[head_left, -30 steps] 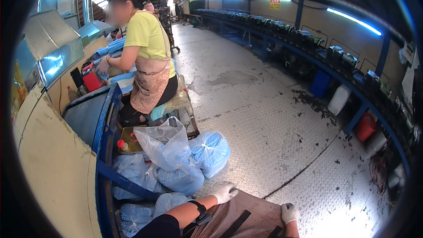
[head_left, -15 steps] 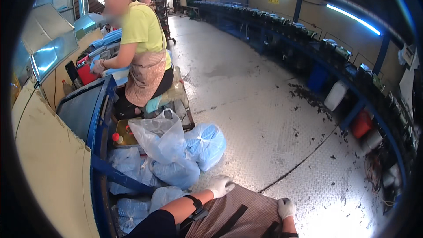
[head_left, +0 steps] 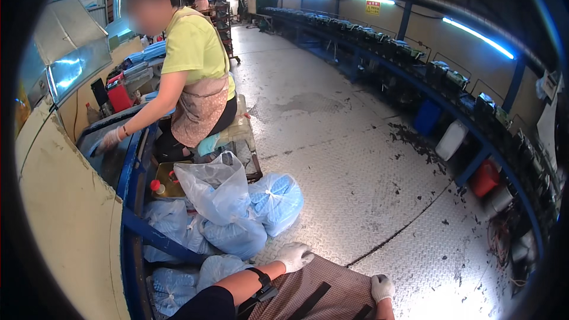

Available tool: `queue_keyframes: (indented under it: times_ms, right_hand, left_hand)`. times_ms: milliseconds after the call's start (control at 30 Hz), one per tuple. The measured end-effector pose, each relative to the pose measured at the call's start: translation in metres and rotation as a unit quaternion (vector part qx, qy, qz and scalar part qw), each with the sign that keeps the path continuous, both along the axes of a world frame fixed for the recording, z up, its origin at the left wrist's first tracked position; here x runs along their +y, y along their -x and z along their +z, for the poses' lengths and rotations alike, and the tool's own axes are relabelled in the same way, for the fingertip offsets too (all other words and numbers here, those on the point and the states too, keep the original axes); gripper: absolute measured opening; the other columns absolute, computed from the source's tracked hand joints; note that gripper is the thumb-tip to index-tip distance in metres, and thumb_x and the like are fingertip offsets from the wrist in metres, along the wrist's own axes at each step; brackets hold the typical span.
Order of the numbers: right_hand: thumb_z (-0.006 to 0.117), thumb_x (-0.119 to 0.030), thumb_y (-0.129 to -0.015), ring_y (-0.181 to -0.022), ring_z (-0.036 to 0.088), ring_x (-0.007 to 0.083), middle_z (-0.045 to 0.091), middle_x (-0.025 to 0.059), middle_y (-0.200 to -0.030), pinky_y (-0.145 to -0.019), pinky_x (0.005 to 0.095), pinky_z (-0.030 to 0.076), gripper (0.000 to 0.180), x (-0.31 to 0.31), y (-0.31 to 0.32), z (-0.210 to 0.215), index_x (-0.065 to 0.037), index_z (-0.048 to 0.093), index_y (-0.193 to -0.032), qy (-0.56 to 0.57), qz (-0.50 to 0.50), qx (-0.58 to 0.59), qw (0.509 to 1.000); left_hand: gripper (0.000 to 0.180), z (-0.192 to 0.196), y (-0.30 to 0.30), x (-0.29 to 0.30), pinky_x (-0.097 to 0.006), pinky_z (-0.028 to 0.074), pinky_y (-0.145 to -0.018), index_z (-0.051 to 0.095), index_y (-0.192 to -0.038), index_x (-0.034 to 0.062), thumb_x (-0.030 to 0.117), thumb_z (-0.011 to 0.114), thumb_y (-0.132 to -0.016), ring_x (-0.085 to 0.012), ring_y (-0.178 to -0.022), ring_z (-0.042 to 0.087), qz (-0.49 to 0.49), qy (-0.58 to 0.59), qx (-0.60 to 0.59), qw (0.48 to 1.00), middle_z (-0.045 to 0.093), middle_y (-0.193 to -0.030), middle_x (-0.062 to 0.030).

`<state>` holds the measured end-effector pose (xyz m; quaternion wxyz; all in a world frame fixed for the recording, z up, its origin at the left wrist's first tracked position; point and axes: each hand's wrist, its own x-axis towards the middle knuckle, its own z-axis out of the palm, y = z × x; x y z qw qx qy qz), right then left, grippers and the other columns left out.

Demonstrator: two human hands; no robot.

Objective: Standing in a shoe manufacturing facility and observing a colleague assemble shoe components on a production line.

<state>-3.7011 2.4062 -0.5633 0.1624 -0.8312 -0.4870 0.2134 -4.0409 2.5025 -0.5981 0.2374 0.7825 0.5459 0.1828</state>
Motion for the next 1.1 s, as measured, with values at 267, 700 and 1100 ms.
queue_keyframes:
  times_ms: [267,700,1100]
  right_hand:
    - [0.058,-0.042,-0.086,-0.092,0.069,0.0388,0.072,0.0214,-0.095,-0.085,0.0459,0.053,0.040,-0.001,-0.002,-0.005,-0.008,0.075,-0.098,-0.013,-0.003,0.014,1.000]
    - [0.057,-0.043,-0.086,-0.092,0.069,0.0393,0.072,0.0217,-0.094,-0.084,0.0463,0.053,0.040,-0.003,-0.004,-0.008,-0.009,0.076,-0.096,-0.009,0.006,-0.002,1.000]
    - [0.056,-0.043,-0.086,-0.094,0.069,0.0387,0.071,0.0218,-0.096,-0.086,0.0457,0.053,0.041,-0.003,-0.002,-0.006,-0.009,0.076,-0.099,-0.005,0.000,-0.002,1.000]
  left_hand:
    - [0.046,0.001,0.001,0.003,-0.042,0.044,-0.100,0.064,-0.123,0.0112,0.046,0.052,-0.096,-0.0323,-0.115,0.059,-0.021,0.038,0.022,0.999,0.065,-0.122,-0.0131]
    - [0.047,0.004,0.000,-0.001,-0.041,0.042,-0.103,0.064,-0.123,0.0128,0.047,0.052,-0.095,-0.0311,-0.118,0.057,-0.012,0.047,0.017,0.999,0.065,-0.124,-0.0104]
    - [0.046,0.004,0.002,0.000,-0.041,0.044,-0.101,0.064,-0.121,0.0119,0.047,0.053,-0.094,-0.0317,-0.117,0.058,-0.012,0.068,0.018,0.997,0.065,-0.122,-0.0113]
